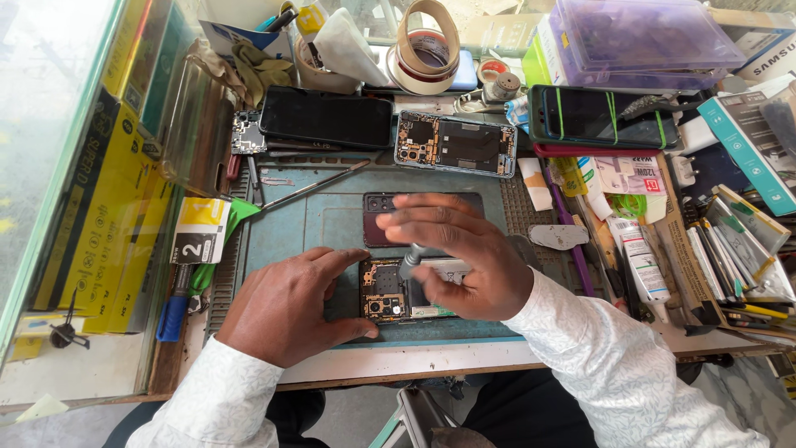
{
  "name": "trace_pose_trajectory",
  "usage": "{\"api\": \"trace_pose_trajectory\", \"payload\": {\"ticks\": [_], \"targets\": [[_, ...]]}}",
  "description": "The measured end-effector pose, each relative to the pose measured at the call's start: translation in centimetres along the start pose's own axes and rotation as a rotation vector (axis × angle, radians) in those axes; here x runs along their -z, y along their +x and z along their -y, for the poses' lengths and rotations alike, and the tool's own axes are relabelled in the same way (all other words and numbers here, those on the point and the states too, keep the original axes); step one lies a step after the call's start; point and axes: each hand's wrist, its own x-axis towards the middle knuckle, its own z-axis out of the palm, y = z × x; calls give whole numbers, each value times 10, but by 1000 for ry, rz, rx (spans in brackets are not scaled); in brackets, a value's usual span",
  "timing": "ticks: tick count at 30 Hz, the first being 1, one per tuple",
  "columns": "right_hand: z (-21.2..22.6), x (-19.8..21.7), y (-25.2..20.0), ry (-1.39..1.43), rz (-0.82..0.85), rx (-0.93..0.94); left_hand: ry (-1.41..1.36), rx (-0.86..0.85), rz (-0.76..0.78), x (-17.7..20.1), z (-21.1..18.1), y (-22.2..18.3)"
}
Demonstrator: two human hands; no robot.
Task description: The person cleans the back of a smartphone with a cloth, then uses a screwdriver to remove screws from the phone's internal frame. The person handles the phone and its components on a cluttered workbench.
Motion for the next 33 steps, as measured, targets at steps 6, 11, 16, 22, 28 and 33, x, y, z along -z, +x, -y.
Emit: {"api": "trace_pose_trajectory", "payload": {"ticks": [6, 11, 16, 22, 28, 33], "targets": [[-1, 0, -3, -11, -22, -23, -20, -51, -45, 0, 0, 0], [-2, 0, -4, 36, -23, -27, -4, -28, -23, 1, 1, 0], [-1, -1, -6, 2, 10, -55, 10, -5, -3, 1, 0, 0], [-3, 1, -6, -34, 11, -60, 2, -27, -34, 0, 1, -1], [-3, -1, -6, 34, -5, -57, 0, -23, -21, 0, 1, 0], [-2, 0, -5, 60, -25, -32, -17, -29, -40, 1, 1, -1]]}}
